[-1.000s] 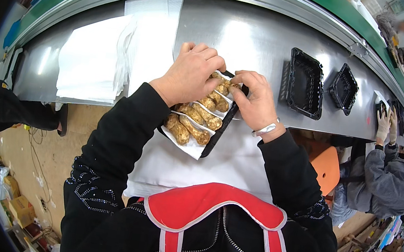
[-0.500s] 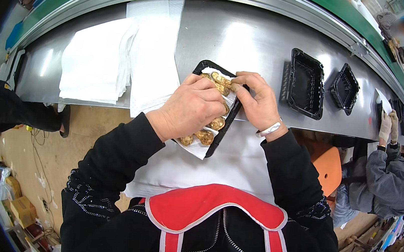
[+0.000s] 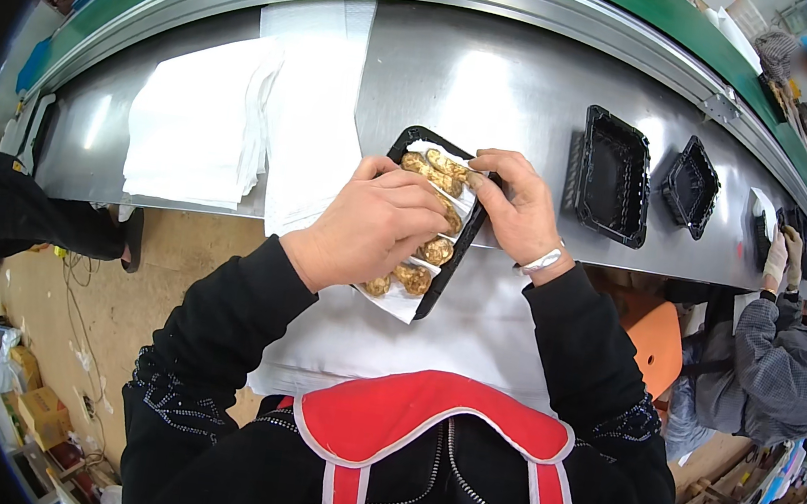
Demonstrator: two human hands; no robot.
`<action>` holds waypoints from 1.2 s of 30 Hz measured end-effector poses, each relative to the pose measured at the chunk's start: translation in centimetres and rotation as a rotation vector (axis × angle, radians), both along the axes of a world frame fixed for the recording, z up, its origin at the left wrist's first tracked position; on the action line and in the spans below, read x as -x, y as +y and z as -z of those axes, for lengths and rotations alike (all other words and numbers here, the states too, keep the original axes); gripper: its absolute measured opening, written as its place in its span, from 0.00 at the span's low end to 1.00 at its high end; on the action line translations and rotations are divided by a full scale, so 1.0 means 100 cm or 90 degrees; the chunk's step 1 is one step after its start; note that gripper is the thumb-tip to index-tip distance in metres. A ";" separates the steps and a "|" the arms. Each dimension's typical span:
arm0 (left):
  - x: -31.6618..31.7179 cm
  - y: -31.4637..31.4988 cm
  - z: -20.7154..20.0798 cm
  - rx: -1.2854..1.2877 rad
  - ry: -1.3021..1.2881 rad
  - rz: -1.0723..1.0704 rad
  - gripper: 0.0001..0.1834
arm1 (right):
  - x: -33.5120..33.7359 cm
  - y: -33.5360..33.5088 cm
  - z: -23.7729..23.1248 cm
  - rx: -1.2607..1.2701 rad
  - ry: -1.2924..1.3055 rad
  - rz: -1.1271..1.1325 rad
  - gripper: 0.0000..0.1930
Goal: The person places fried food items from a black tray into a black plastic container lined with white paper. They arrange the items neatly in rows, fold the paper over the food, and then place the filled container onto a moving conveyor belt.
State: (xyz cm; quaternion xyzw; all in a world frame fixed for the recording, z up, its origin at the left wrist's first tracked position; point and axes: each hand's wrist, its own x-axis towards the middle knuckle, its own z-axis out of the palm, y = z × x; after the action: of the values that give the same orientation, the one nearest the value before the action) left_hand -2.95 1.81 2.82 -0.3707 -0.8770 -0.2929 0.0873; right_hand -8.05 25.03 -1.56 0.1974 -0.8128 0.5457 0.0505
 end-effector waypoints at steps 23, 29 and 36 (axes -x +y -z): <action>-0.103 -0.033 0.033 -0.724 -0.812 -0.351 0.15 | -0.004 -0.002 -0.012 -0.167 0.114 -0.022 0.10; -0.106 -0.029 0.032 -0.803 -0.811 -0.349 0.14 | -0.011 -0.008 -0.013 -0.045 0.048 0.029 0.14; -0.104 -0.030 0.034 -0.805 -0.807 -0.347 0.14 | -0.012 -0.009 -0.007 -0.102 0.163 0.056 0.10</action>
State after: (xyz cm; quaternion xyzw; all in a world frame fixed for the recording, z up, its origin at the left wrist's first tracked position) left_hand 7.49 -1.20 -0.63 0.1932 -0.4955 -0.8323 -0.1563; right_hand -6.89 24.14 -0.84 0.2330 -0.8485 0.4468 0.1619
